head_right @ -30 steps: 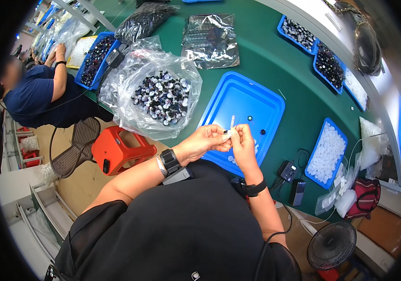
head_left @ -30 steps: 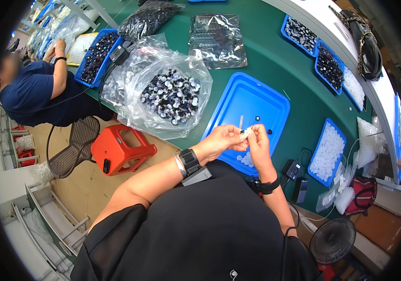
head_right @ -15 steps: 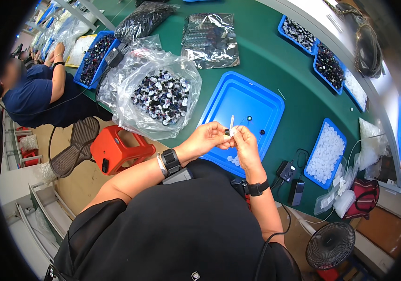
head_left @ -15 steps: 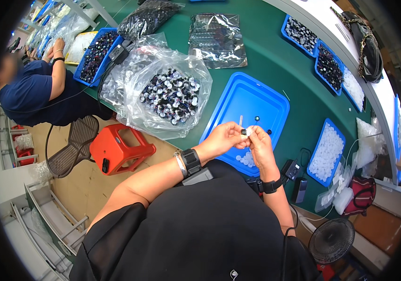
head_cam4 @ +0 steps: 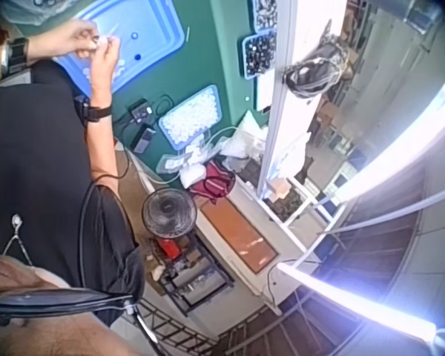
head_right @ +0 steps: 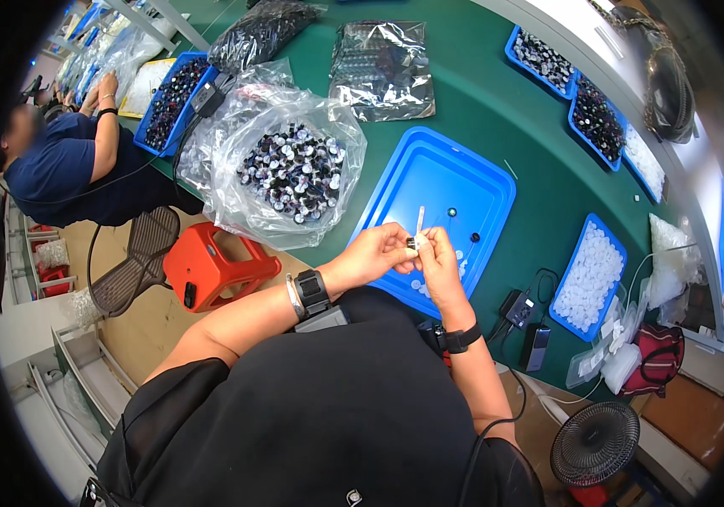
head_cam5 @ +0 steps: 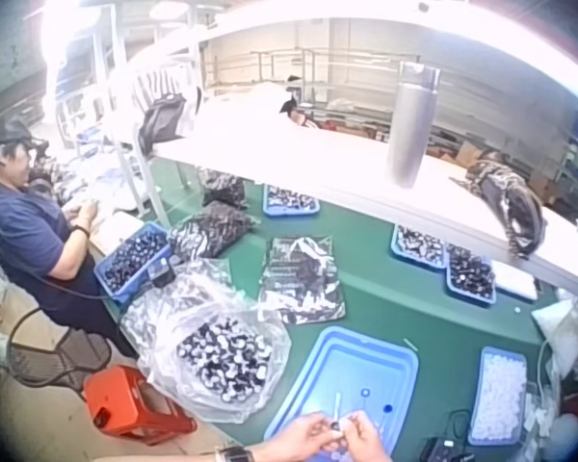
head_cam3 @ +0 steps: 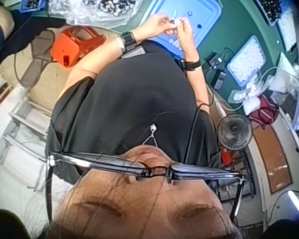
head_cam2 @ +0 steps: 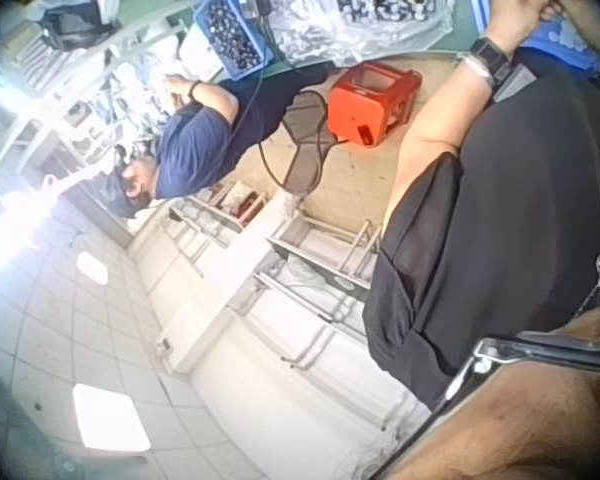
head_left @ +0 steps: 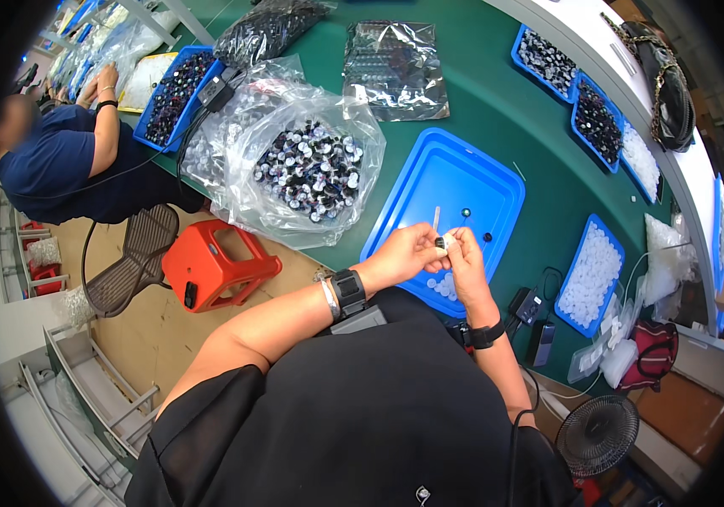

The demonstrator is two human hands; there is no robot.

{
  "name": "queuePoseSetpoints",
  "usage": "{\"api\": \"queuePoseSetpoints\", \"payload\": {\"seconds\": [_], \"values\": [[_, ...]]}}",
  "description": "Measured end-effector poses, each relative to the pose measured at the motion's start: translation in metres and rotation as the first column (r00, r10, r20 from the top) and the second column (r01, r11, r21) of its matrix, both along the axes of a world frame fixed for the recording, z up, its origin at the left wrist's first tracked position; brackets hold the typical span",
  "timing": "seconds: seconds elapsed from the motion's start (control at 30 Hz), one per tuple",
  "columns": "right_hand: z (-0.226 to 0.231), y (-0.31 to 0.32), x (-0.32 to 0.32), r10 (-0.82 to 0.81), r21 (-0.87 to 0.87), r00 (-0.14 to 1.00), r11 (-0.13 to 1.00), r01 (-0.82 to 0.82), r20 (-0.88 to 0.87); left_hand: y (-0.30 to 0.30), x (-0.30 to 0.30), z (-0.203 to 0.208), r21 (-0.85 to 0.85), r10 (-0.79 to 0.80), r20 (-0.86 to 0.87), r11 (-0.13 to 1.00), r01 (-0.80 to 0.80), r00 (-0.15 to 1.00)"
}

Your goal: The person assembles small electronic components by hand at a workstation. They pick up white plastic pieces and black cylindrical parts, fitting them together and placing the finished units into a blue tray. The process is repetitive, involving picking, aligning, and joining parts.

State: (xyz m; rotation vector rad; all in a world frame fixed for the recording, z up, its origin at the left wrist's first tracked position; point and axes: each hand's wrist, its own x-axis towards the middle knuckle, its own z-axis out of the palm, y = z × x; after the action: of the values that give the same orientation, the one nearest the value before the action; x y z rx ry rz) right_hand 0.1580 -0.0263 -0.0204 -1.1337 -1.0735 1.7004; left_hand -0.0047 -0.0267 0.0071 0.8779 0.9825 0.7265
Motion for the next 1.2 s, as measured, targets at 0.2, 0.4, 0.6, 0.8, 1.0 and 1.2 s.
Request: {"api": "queuePoseSetpoints", "payload": {"seconds": [0.2,0.4,0.6,0.8,1.0,1.2], "values": [[0.005,0.005,0.0,-0.035,-0.111,0.999,0.993,0.034,-0.002,0.001,-0.002,-0.008,-0.06,0.035,0.068,0.998,-0.031,0.997],[0.008,0.004,0.004,-0.051,-0.157,0.997,0.987,0.043,-0.052,0.003,-0.008,0.0,-0.275,0.114,0.247,0.961,-0.043,0.962],[0.021,-0.001,-0.007,0.004,0.159,0.979,0.987,-0.036,0.202,0.004,-0.011,0.0,-0.541,0.217,0.482,0.836,0.093,0.849],[0.024,0.0,-0.012,-0.208,0.531,0.773,0.826,-0.19,0.6,0.002,-0.009,-0.015,-0.587,0.253,0.558,0.794,0.16,0.79],[0.032,-0.006,-0.015,-0.366,0.606,0.511,0.652,-0.456,0.778,-0.003,-0.011,-0.041,-0.622,0.301,0.609,0.755,0.206,0.734],[0.028,-0.004,-0.019,-0.35,0.671,0.664,0.671,-0.315,0.661,-0.002,-0.013,-0.025,-0.592,0.316,0.634,0.786,0.179,0.706]]}}
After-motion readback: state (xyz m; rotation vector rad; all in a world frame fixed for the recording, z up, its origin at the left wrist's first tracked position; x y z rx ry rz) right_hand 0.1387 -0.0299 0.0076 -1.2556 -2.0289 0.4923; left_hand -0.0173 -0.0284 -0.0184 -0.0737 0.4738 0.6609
